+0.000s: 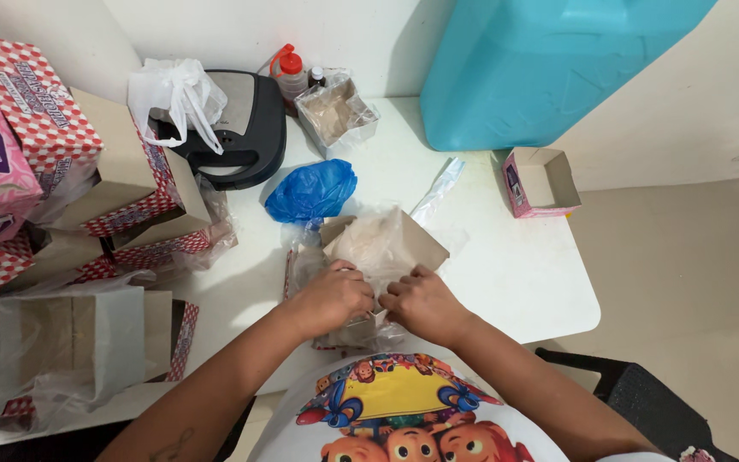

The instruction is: The person assembles cardboard food boxes by hand at a table, including folding the sides, inserting plastic liners, and stacking the completed boxes.

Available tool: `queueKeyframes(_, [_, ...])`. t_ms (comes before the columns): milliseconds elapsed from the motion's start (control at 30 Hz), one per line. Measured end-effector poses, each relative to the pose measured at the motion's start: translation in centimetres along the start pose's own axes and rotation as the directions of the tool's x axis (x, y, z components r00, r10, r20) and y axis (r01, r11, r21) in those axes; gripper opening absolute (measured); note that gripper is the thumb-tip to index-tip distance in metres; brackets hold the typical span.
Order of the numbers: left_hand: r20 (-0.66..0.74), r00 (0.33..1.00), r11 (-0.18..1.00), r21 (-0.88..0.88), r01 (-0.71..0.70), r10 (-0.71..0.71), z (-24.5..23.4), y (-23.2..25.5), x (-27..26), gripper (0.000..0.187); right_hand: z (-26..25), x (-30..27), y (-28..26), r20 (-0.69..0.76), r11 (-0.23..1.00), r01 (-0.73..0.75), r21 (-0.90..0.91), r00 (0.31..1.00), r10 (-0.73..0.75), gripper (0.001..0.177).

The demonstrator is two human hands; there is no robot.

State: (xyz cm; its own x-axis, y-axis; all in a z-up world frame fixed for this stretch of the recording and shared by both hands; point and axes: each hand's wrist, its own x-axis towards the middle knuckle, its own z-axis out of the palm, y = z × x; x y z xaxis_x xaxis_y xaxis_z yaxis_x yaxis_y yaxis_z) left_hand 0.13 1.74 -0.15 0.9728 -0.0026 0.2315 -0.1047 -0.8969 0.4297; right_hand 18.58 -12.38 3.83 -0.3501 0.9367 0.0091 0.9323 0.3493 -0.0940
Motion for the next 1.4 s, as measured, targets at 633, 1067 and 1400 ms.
queueKeyframes(633, [-0.285, 0.955, 0.996, 0.034, -0.080, 0.086, -0.7, -1.7, -2.5, 0.015, 4.6, -5.4, 1.4, -0.543, 0.968, -0.008, 0.250, 0.827, 0.147, 0.039])
queueKeyframes(1067, [-0.117, 0.993, 0.996, 0.085, 0.006, 0.004, 0.8, -0.1, -1.4, 0.005, 2.8, -3.8, -0.7, -0.377, 0.999, 0.040, 0.027, 0.926, -0.027, 0.036])
queueKeyframes(1400, [-0.088, 0.996, 0.991, 0.136, -0.009, 0.021, 1.1, -3.0, -4.1, 0.012, 2.9, -0.8, -2.2, -0.028, 0.960, 0.093, 0.263, 0.996, -0.089, 0.045])
